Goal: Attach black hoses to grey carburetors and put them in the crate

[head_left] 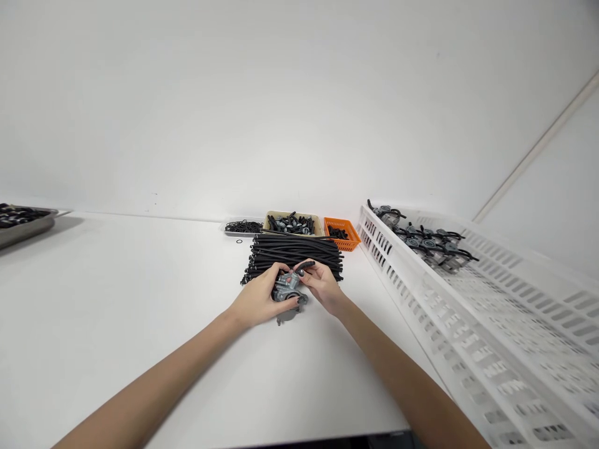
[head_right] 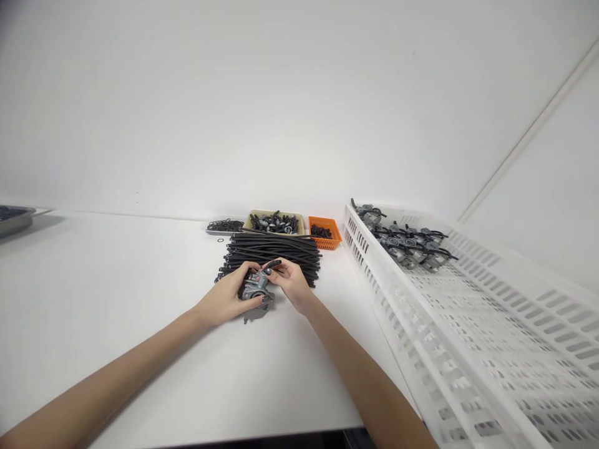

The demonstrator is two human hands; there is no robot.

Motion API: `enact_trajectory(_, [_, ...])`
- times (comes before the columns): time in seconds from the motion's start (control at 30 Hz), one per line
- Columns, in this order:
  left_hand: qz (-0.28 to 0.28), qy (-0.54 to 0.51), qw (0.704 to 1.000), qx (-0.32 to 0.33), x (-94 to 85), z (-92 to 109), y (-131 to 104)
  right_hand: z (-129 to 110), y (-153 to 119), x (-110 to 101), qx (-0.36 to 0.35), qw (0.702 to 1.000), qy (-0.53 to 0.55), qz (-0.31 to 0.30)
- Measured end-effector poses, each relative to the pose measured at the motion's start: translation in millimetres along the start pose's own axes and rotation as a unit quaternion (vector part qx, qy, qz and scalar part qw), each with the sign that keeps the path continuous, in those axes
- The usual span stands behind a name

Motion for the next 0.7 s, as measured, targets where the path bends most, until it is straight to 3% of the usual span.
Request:
enact_trajectory(0.43, [-0.006, 0.010, 1.000, 0.002, 0.0, 2, 0, -2, -2, 5, -0.014, 1.000, 0.011, -0.021])
enact_trajectory(0.7, [-0.022, 0.015, 1.000, 0.006, 0.6, 4, 1, -3, -5, 11, 0.020, 0.999, 0.020, -0.031])
Point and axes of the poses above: each hand's wrist, its own y-axis towards the middle knuckle, its own x-axis out of the palm, z = x × y, the point moved 6 cm from there along y, towards the middle knuckle, and after that the axes turned 15 degrees about x, right-handed, at the moved point
